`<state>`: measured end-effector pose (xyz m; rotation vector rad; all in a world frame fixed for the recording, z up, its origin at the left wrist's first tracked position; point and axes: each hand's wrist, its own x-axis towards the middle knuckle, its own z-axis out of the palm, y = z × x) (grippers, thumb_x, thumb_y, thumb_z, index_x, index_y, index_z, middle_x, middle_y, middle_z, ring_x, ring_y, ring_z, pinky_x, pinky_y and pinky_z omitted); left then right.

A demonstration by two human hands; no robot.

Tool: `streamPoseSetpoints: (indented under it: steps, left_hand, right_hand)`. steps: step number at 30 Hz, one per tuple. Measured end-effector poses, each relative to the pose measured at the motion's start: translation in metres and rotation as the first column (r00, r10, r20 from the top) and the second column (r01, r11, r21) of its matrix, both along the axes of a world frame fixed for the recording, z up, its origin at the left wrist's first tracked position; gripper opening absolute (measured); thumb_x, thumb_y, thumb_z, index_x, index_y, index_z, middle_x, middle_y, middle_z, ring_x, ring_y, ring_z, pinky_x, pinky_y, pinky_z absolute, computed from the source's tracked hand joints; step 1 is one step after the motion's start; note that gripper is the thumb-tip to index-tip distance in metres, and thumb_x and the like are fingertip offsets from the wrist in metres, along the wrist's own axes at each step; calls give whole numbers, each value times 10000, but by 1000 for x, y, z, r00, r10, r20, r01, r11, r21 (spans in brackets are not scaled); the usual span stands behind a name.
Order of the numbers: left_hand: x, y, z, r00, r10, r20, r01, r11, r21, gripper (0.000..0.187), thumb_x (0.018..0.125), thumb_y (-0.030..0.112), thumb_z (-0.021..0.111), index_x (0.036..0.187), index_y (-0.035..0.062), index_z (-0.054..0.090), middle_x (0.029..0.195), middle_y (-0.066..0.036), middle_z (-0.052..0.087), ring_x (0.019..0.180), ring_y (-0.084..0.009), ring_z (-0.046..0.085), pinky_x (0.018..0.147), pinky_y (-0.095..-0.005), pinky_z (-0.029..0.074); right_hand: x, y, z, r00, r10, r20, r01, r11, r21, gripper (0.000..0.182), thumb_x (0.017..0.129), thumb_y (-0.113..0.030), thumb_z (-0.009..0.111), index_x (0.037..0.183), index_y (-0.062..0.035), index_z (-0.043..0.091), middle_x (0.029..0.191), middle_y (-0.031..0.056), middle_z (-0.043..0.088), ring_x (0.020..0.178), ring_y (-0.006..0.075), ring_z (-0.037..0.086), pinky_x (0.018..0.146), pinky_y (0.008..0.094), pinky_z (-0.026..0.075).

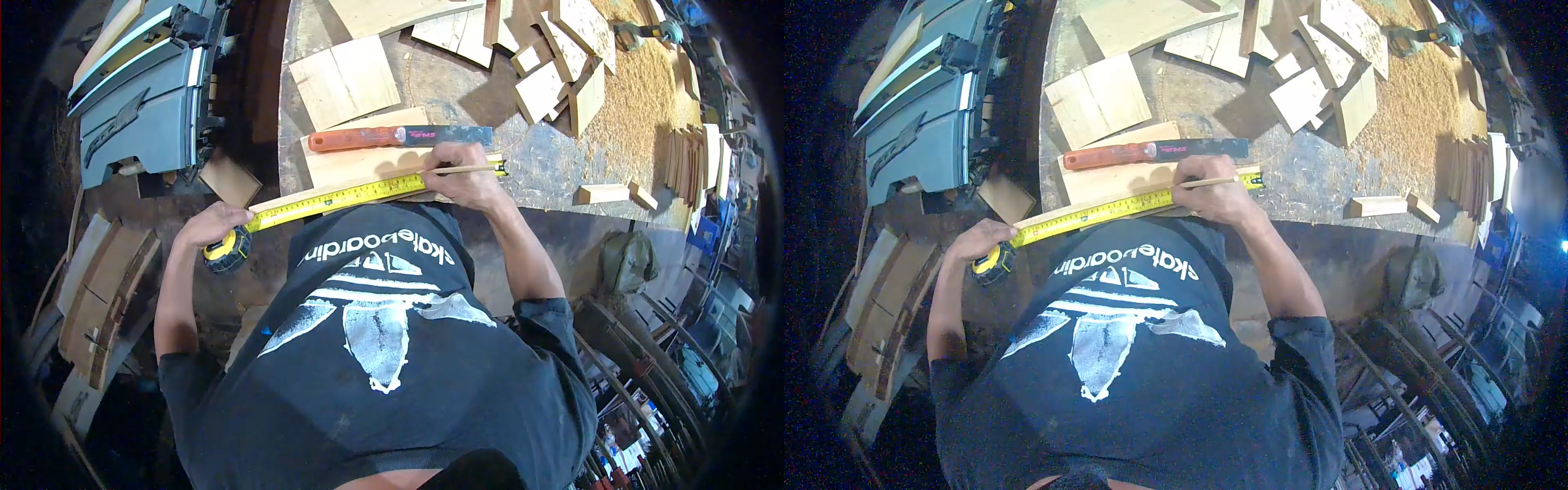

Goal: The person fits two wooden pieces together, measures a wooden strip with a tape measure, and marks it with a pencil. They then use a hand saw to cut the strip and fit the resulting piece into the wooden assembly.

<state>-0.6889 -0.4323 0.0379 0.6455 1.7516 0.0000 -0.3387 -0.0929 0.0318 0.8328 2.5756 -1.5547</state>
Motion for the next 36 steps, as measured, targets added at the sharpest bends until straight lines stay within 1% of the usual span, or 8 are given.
streamPoseSetpoints:
  steps: [14,16,17,23,25,29,32,36]
  left_hand:
    - [-1,-8,-10,998,55,16,-56,997,51,488,1016,419,622,964,-49,750,726,-101,659,678,-147,576,643,-354,479]
    - [-1,-10,-11,997,69,21,-70,996,60,488,1016,419,623,964,-48,753,722,-95,657,673,-146,575,634,-354,476]
    - [-2,-11,-12,997,75,35,-77,995,58,489,1016,422,624,967,-46,757,725,-94,659,667,-146,574,627,-352,475]
    - [0,-8,-9,997,81,21,-82,995,49,479,1018,423,630,979,-33,771,724,-80,655,644,-136,559,605,-341,468]
    - [-1,-13,-13,998,69,8,-70,996,58,480,1017,425,631,982,-32,771,719,-77,650,642,-135,555,605,-340,468]
    - [-5,-12,-17,999,45,19,-47,994,100,504,1020,436,621,969,-46,758,740,-88,662,661,-149,567,624,-359,479]
    - [-3,-9,-11,999,34,14,-34,998,49,530,1025,452,609,944,-55,743,754,-102,668,673,-161,575,639,-372,487]
    - [0,-7,-4,998,-51,-45,53,997,48,635,1033,546,583,904,-61,721,716,-115,644,653,-161,555,631,-387,483]
  right_hand:
    - [-5,0,9,999,39,6,-39,999,-29,140,774,-121,731,829,7,717,830,195,712,800,359,718,751,426,563]
    - [-5,1,1,994,85,-64,-80,994,77,120,791,-118,759,826,-9,723,775,145,714,715,264,727,667,364,563]
    - [-4,1,0,994,85,-63,-81,994,77,120,791,-118,759,826,-9,723,775,145,714,715,264,727,667,364,563]
    - [-4,1,3,997,59,-45,-57,997,44,119,795,-120,752,823,-8,721,774,153,714,714,281,728,673,375,567]
    - [-5,1,6,998,60,-28,-60,998,6,110,764,-93,733,806,7,713,810,192,714,771,350,722,737,433,571]
    - [-6,0,7,999,44,-13,-43,999,21,108,760,-86,733,808,9,715,815,195,718,772,353,725,735,426,575]
    - [-3,1,3,998,56,-28,-55,998,31,106,767,-87,744,813,6,720,816,189,721,772,313,733,731,399,574]
    - [12,9,5,975,-139,-174,119,985,-123,95,819,-95,764,840,-8,730,805,114,738,734,201,712,693,328,560]
